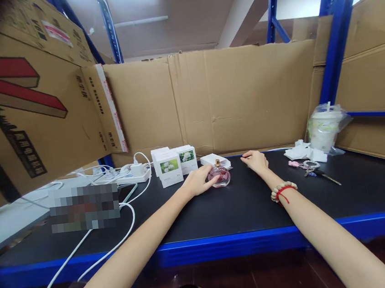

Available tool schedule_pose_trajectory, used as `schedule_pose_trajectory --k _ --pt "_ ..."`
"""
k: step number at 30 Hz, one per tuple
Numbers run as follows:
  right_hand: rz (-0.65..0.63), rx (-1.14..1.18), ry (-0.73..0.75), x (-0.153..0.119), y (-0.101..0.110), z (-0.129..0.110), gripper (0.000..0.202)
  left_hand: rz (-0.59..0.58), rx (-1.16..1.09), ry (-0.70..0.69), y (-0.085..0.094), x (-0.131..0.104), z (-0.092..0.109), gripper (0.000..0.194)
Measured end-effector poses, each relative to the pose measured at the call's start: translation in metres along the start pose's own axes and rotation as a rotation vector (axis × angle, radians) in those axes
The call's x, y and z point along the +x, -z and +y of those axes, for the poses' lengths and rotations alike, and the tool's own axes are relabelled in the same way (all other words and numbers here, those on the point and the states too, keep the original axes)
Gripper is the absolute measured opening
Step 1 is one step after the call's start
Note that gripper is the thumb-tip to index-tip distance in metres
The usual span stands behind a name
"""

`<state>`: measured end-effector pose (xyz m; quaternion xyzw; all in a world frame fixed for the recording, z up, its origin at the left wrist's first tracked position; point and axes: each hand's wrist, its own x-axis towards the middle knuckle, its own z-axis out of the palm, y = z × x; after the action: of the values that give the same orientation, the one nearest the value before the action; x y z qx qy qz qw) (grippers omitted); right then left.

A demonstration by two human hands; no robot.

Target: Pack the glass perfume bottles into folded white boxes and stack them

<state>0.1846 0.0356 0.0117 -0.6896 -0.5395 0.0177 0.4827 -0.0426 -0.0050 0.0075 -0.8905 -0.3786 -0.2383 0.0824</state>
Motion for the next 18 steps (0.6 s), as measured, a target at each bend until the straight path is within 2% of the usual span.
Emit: schedule_pose_trajectory --k 3,7,18 --pt "-0.06 0.033 -0.078 0.009 -0.001 0.015 0.013 0.0 0.0 -0.007 0.0 0.0 0.0 0.027" --pt "-0.077 0.061 -0.132 0.013 -0.006 0.022 0.015 0.001 0.008 -0.004 -0.001 0.0 0.0 0.028" --pt "-0.011 0.165 -0.191 0.024 -0.012 0.039 0.023 0.012 0.019 0.002 -0.001 -0.001 0.001 0.03"
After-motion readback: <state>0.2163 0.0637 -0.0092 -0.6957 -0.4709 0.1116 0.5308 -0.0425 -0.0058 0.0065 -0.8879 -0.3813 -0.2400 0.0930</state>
